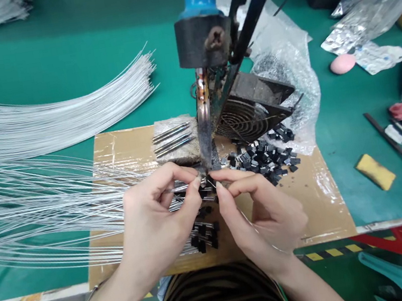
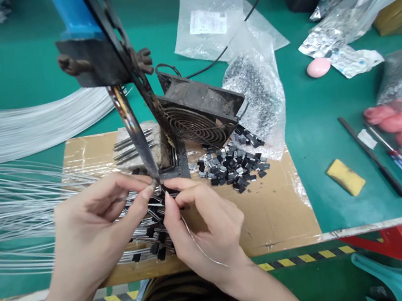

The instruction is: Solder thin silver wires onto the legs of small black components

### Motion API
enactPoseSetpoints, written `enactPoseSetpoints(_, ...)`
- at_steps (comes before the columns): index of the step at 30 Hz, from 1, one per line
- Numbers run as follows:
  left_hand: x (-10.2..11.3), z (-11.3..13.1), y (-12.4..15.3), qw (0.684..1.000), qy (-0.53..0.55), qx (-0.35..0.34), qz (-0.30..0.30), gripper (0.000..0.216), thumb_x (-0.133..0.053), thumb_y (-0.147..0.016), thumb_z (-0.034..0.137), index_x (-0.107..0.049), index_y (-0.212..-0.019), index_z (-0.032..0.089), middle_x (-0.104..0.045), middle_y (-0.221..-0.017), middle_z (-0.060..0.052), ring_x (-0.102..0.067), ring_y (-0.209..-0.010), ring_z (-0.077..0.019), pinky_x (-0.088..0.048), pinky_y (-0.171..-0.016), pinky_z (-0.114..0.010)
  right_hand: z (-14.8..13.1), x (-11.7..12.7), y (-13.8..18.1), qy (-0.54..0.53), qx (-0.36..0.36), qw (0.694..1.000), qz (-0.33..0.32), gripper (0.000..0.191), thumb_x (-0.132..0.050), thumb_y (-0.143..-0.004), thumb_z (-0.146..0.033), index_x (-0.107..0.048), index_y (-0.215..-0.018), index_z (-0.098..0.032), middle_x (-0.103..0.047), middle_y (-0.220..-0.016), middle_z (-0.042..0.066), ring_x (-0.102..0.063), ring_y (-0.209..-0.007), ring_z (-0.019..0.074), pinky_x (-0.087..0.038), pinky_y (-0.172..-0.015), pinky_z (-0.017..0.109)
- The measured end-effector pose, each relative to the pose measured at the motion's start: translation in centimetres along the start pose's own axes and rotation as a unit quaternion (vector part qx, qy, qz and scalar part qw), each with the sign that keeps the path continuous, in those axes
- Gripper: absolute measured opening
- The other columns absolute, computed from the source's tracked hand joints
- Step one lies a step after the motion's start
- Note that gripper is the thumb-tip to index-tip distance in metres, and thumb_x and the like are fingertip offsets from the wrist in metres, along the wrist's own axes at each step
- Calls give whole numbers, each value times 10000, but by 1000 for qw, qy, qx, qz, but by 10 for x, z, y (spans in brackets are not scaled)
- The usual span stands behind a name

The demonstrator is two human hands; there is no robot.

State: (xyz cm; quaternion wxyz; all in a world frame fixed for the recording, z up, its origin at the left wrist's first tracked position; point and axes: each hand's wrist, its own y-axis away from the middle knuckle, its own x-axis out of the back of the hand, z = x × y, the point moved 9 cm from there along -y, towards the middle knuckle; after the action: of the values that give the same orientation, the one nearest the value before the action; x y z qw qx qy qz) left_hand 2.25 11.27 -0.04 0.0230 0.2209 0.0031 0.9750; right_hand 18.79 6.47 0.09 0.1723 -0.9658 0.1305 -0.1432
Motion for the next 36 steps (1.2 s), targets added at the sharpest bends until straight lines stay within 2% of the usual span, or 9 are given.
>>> enactPoseSetpoints(5,-1,0,0,1000,-17,-10,-9,81,-713,-885,190,-728,-809,211,-803,-863,8,-620,-591,-112,-395,-483,-255,10,-1,1,-43,-54,998,-10,188,-709,-911,-30,-680,-912,-216,-819,-1101,28,-800,-1012,169,-612,-942,310)
enactPoseSetpoints(8,7,2,2,993,-105,-51,4,90,-710,-901,192,-723,-818,223,-784,-831,36,-447,-486,-85,-364,-476,-278,23,19,-2,-5,-78,997,20,144,-711,-936,-97,-666,-870,-217,-820,-1055,37,-790,-993,187,-600,-911,331)
enactPoseSetpoints(12,23,1,11,975,-172,-140,34,87,-720,-906,159,-738,-854,227,-788,-910,16,-674,-755,-140,-527,-789,-308,42,85,-3,184,-81,965,168,197,-758,-930,-247,-660,-763,-213,-791,-927,49,-721,-828,181,-543,-773,315)
enactPoseSetpoints(14,28,-5,16,974,-160,-156,36,104,-733,-907,138,-772,-923,234,-796,-967,-2,-717,-943,-183,-528,-924,-349,59,110,1,258,-138,935,200,198,-787,-910,-325,-676,-789,-215,-787,-940,48,-645,-674,147,-476,-603,280)
enactPoseSetpoints(19,52,-27,16,992,-28,-99,70,157,-784,-874,126,-817,-964,250,-801,-1010,-16,-737,-962,-200,-572,-889,-357,84,114,11,157,-190,954,171,252,-819,-879,-384,-672,-776,-207,-793,-944,58,-703,-713,155,-536,-647,266)
enactPoseSetpoints(22,89,-25,-5,978,-63,-112,163,87,-816,-856,180,-808,-940,201,-790,-931,-31,-728,-890,-201,-573,-887,-362,81,113,15,126,-166,957,202,258,-837,-866,-382,-678,-781,-197,-794,-913,61,-728,-743,163,-547,-692,267)
enactPoseSetpoints(24,108,-21,-34,943,-239,-121,197,146,-761,-920,314,-797,-961,179,-763,-909,-27,-663,-804,-170,-533,-860,-343,81,116,17,118,-163,954,222,272,-837,-866,-397,-679,-783,-192,-790,-892,67,-741,-771,176,-547,-696,269)
enactPoseSetpoints(30,114,-53,-145,928,-355,-70,87,226,-777,-886,312,-811,-994,117,-630,-822,-15,-544,-776,-161,-457,-843,-327,89,121,19,101,-185,948,238,308,-855,-839,-449,-694,-778,-194,-783,-856,57,-728,-741,174,-542,-689,275)
enactPoseSetpoints(36,107,-60,-156,932,-339,-86,95,228,-729,-919,312,-810,-938,100,-573,-806,-10,-483,-816,-162,-443,-969,-363,88,120,14,80,-162,954,238,307,-860,-842,-438,-685,-765,-197,-777,-805,42,-727,-691,179,-563,-637,285)
